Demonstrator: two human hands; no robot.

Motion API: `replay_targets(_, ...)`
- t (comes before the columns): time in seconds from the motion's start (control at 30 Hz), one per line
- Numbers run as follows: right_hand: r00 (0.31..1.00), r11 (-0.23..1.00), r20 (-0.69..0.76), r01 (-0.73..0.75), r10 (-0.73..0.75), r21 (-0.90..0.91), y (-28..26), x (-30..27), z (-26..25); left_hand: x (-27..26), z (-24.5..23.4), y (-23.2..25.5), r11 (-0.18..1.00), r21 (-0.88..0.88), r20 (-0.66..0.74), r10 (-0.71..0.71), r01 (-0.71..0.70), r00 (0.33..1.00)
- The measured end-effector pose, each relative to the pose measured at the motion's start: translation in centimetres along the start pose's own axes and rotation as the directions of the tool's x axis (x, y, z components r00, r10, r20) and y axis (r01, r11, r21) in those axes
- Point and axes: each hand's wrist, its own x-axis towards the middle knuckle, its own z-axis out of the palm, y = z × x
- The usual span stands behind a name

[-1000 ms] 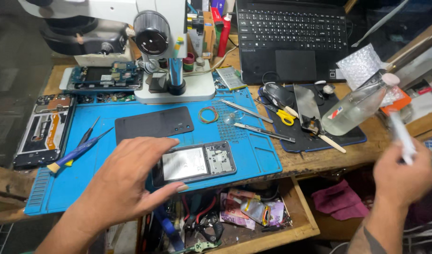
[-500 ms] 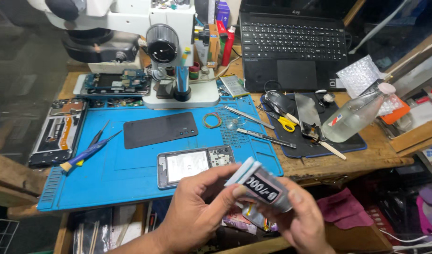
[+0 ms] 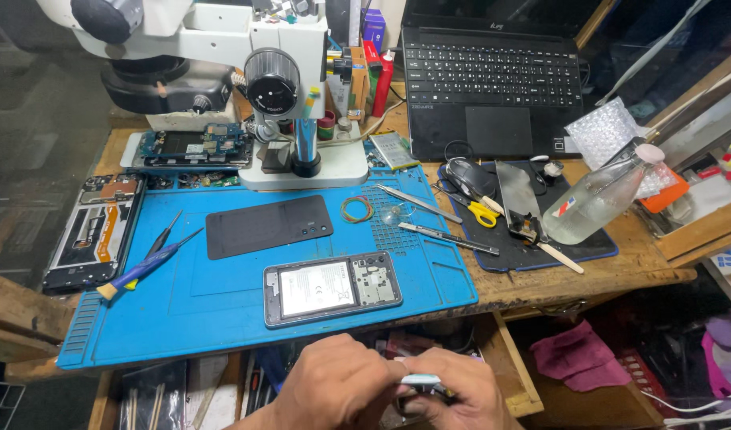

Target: The person applies adhesive to the internal frame of a disassembled smartphone, then aligns and presses the back cover into place. They inspect the edges and seams, briefly separate the cover to check alignment, and reapply adhesive to the frame before reseating the back cover.

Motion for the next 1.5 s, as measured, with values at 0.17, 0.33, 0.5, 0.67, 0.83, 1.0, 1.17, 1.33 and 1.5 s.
replay_targets(0.17,0.999,0.999,0.026,0.045,-0.045,-0.024,-0.3,0.4,0.4,-0.5,-0.4,-0.3,0.942,0.260,0.044,0.208,-0.212,0.977)
replay_targets(0.33,0.995,0.996,0.094,-0.042,0.035,0.081,0.0,0.0,-0.1,-0.8,-0.1,-0.6,0.849,0.409,0.083,0.331,-0.334,0.940)
replay_targets(0.5,0.985,0.987,0.085,0.154,-0.151,-0.036,1.1,0.0,-0.6,-0.8,-0.6,-0.2,0.803,0.491,0.111,0.327,-0.338,0.939)
replay_targets(0.67,0.960,0.959,-0.019,0.280,-0.280,0.036,-1.2,1.8,-1.2,-0.3,-1.2,-0.8,0.989,0.116,-0.008,0.091,-0.089,0.996)
replay_targets(0.83,0.927,0.942,0.169,0.328,-0.335,0.065,-3.4,4.9,-3.0,-1.6,-1.1,-1.2,0.997,0.026,0.002,0.074,-0.074,0.997)
replay_targets(1.0,0.885,0.888,0.145,0.455,-0.442,-0.071,-3.6,5.5,-1.9,-2.7,-0.6,-2.0,0.996,-0.077,-0.028,0.041,-0.043,0.999)
replay_targets(1.17,0.886,0.882,-0.014,0.459,-0.463,-0.112,-3.2,5.1,-1.3,-2.8,0.5,-1.5,0.959,-0.248,-0.115,-0.170,0.137,0.979)
replay_targets(1.33,0.919,0.922,0.184,0.302,-0.349,0.241,-2.1,4.6,-3.7,-5.3,2.3,-2.3,0.910,-0.213,0.248,-0.301,0.355,0.921)
replay_targets(1.5,0.888,0.987,0.449,0.148,-0.102,-0.068,-1.2,3.1,-3.7,-5.8,2.9,-2.4,0.989,-0.058,0.338,-0.108,0.135,0.935)
